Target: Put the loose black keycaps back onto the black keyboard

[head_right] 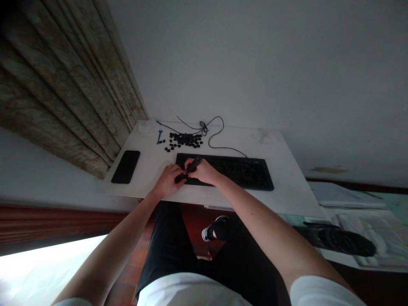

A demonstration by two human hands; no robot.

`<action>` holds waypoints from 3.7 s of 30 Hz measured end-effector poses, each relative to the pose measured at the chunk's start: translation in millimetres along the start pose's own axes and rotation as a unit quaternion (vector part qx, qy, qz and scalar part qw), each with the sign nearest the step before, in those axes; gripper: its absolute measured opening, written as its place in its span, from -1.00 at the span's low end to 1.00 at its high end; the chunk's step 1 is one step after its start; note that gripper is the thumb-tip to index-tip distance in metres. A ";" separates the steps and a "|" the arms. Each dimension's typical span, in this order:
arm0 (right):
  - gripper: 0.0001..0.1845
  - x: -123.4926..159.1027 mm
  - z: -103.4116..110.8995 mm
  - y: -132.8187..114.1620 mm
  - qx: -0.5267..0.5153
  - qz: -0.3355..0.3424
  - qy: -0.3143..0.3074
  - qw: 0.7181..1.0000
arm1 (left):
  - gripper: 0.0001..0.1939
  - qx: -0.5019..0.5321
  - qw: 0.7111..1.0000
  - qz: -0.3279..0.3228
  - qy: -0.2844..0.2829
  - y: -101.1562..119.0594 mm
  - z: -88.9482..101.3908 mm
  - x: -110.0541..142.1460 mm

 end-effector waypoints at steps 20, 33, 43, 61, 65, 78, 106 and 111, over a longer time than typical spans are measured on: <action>-0.72 6.1 3.7 22.1 -0.081 -0.123 0.092 0.985 | -0.85 0.000 1.000 0.009 0.009 -2.2 1.6 -1.2; -0.92 16.9 10.5 32.1 -0.010 -0.143 0.164 0.976 | -0.74 -0.005 0.999 -0.019 0.033 10.0 13.8 0.4; -0.87 18.4 3.6 16.3 -0.005 -0.134 0.139 0.981 | -0.75 -0.028 0.999 -0.026 0.002 9.2 3.1 1.0; -0.81 0.2 -0.1 -11.6 0.045 0.014 0.037 0.998 | -0.86 -0.038 0.999 -0.022 -0.005 9.8 1.7 0.4; -0.83 4.2 0.6 -7.7 0.002 -0.019 0.052 0.998 | -0.83 -0.027 1.000 -0.009 -0.005 6.6 1.3 -0.6; -0.86 14.6 -3.9 6.7 -0.087 -0.082 0.061 0.991 | -0.77 0.001 0.999 0.042 0.002 -0.4 -7.1 -4.1; -0.90 10.2 9.0 -24.1 0.130 -0.065 0.071 0.987 | -0.83 -0.030 0.998 0.051 -0.037 -2.5 -24.7 -6.7; -0.93 13.2 12.1 -28.6 0.093 -0.056 0.103 0.989 | -0.80 -0.042 0.998 0.038 -0.041 -2.2 -26.6 -2.6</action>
Point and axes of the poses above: each hand's wrist, its own x-axis away from the middle knuckle, its own z-axis out of the back of the hand, y = z × x, the point moved 9 cm from there along -x, towards the middle knuckle, and after that the axes turned 14 degrees about y, right-handed, at the moved point
